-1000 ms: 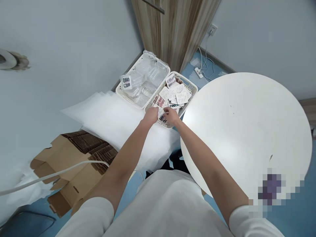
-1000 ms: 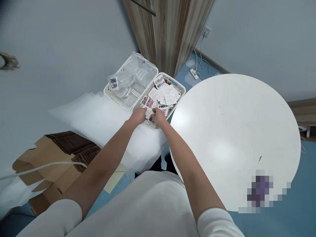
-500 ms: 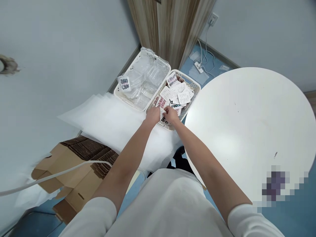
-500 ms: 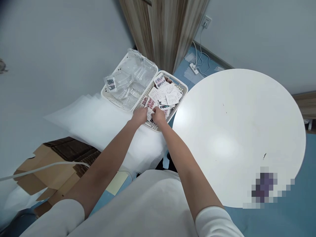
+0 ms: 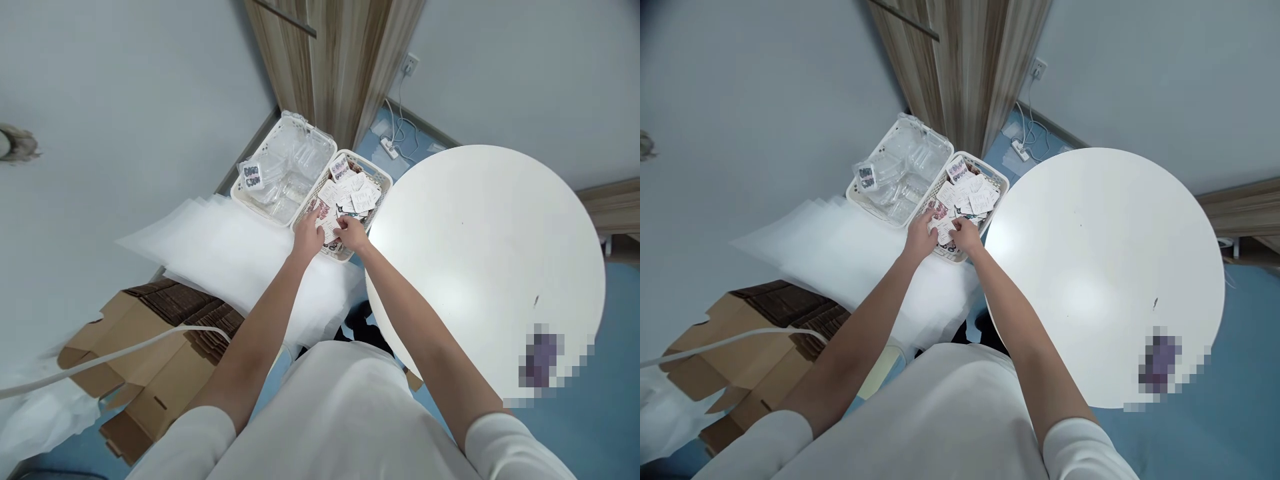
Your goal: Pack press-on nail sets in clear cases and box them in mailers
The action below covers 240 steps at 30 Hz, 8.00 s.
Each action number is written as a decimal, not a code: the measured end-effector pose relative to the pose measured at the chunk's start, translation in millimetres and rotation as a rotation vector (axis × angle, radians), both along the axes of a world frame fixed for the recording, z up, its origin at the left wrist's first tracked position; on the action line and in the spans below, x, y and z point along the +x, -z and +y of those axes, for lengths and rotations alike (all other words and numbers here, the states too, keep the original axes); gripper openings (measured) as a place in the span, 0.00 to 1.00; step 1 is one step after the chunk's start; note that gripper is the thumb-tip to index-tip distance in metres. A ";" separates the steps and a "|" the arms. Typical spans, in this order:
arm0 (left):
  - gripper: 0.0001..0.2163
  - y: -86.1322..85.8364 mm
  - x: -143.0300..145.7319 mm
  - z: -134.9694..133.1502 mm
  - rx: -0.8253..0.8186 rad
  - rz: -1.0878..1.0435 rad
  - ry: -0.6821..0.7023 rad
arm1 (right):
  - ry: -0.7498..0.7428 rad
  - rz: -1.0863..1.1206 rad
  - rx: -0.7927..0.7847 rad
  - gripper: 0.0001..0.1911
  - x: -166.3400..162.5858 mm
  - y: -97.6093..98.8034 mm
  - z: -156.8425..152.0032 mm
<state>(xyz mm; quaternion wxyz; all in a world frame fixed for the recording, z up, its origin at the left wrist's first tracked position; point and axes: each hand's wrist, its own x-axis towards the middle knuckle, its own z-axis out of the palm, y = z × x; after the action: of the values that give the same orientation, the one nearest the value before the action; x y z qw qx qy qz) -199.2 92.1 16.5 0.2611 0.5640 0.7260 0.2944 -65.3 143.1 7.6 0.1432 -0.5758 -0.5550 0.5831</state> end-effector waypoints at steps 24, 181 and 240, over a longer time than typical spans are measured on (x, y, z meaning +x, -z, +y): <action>0.15 -84.5 200.9 -108.8 -0.261 -1.166 0.072 | 0.244 0.016 0.628 0.14 187.9 -115.0 -168.7; 0.29 6.4 150.0 -36.5 -0.375 -0.352 0.271 | 0.599 0.142 0.026 0.29 144.6 -3.1 -111.8; 0.17 -61.8 52.7 -206.5 -0.162 -0.404 -0.113 | 0.162 0.370 0.081 0.14 98.3 -60.2 -182.4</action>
<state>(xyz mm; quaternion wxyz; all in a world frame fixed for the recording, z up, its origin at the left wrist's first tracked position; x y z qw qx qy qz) -146.5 -114.4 78.4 0.4286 0.4293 0.7107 0.3563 33.1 -39.3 67.8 0.3121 -0.4953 -0.4944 0.6425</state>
